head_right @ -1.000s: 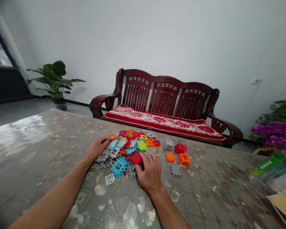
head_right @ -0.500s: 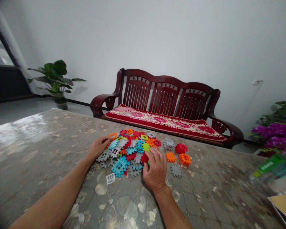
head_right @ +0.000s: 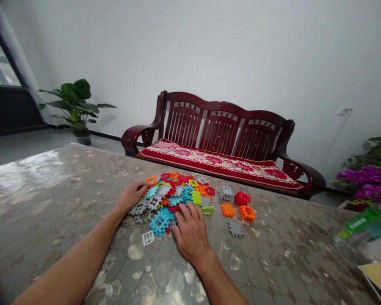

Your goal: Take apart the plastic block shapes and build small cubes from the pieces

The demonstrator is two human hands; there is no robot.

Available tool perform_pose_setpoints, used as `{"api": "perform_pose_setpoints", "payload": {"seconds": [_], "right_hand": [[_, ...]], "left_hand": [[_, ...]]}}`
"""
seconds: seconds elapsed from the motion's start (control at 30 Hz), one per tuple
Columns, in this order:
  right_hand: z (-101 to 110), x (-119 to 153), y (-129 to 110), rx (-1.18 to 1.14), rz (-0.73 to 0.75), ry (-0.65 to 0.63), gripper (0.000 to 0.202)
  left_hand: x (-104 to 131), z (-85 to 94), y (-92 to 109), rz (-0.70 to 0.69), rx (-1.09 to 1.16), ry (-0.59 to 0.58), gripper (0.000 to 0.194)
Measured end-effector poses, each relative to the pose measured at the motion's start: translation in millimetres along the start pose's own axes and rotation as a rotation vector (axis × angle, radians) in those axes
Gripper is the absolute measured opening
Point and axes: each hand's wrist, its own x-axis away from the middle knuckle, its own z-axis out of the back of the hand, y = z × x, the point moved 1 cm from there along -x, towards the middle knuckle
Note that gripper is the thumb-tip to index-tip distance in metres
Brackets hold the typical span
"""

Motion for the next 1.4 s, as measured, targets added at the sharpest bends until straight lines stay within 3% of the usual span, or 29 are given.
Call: {"api": "perform_pose_setpoints", "payload": {"seconds": [0.3, 0.5, 0.77, 0.93, 1.3, 1.33, 1.4], "right_hand": [[-5, 0, 0, 0.017, 0.046, 0.018, 0.043], [4, 1, 2, -0.033, 0.041, 0.084, 0.04], [26, 14, 31, -0.019, -0.043, 0.262, 0.042], [35, 21, 42, 0.025, 0.003, 0.309, 0.032], [35, 18, 37, -0.104, -0.034, 0.159, 0.012], [35, 18, 38, -0.11, -0.036, 0.121, 0.013], [34, 18, 39, -0.104, -0.034, 0.045, 0.037]], "left_hand": [[0, -0.8, 0, 0.01, 0.003, 0.001, 0.033], [0, 0.6, 0, 0.0, 0.007, -0.009, 0.033], [2, 2.9, 3, 0.005, -0.013, 0.0, 0.033], [3, 4.1, 5, 0.007, -0.016, -0.008, 0.034], [0, 1.1, 1, -0.01, -0.006, 0.003, 0.033], [0, 1.0, 0, -0.011, -0.007, 0.003, 0.033], [0, 1.0, 0, -0.007, -0.006, 0.0, 0.034]]}}
